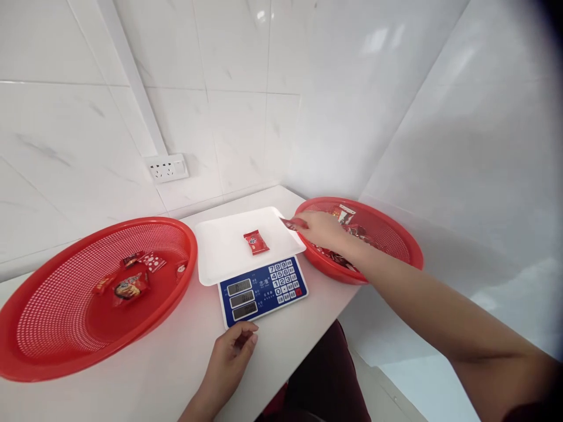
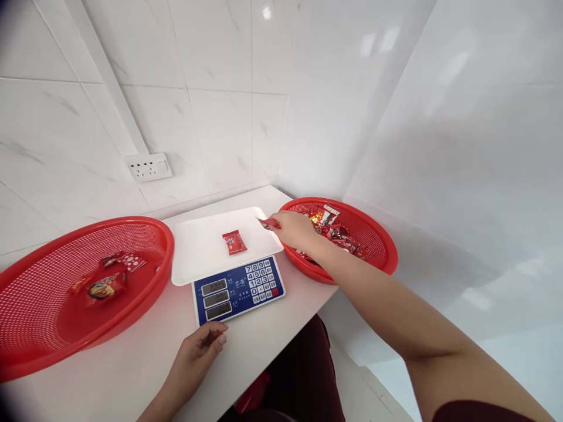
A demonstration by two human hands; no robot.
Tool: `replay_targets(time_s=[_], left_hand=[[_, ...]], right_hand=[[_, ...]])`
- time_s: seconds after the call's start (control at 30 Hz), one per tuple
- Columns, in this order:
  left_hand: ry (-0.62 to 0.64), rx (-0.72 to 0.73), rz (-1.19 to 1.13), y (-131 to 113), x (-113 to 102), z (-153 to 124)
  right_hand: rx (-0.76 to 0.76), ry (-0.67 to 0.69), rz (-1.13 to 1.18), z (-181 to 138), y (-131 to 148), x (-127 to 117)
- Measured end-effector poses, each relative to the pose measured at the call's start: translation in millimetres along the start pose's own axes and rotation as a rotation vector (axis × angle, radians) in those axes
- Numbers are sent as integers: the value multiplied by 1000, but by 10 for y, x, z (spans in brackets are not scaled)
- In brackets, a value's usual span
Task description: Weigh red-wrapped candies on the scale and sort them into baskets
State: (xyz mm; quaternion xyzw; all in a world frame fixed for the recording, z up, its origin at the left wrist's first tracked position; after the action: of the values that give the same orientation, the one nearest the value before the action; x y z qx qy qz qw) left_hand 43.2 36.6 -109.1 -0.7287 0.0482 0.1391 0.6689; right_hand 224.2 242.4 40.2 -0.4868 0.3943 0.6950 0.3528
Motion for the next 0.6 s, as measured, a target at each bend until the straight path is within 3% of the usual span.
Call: replay_targets(time_s=[0.1, 0.23, 0.33, 0.5, 0.6], left_hand=[[-6, 5, 4, -17, -30, 1], [-23, 14, -2, -28, -58, -2], [-21, 14, 27, -21, -55, -7], [-9, -14, 33, -7, -44, -6], [-3, -47, 20, 32, -17, 13]], right_hand=[[-45, 14, 136, 49, 259, 98], [-10, -16, 240, 3, 223, 6], [64, -29, 93, -56, -140, -82], [315, 124, -186, -244, -1142, -79], [296, 208, -158, -402, -1411, -6]])
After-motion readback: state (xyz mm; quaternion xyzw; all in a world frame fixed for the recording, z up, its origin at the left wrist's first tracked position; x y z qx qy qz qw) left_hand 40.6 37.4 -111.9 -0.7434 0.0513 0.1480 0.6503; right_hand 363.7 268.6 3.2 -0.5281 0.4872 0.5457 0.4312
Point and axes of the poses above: each hand's wrist, its own z-axis towards the middle knuckle, its own x-axis out of the palm, y = z × x, the point moved 8 cm from there along z, towards the middle knuckle, and after that the axes turned 4 degrees about -y, right-handed, at the moved point
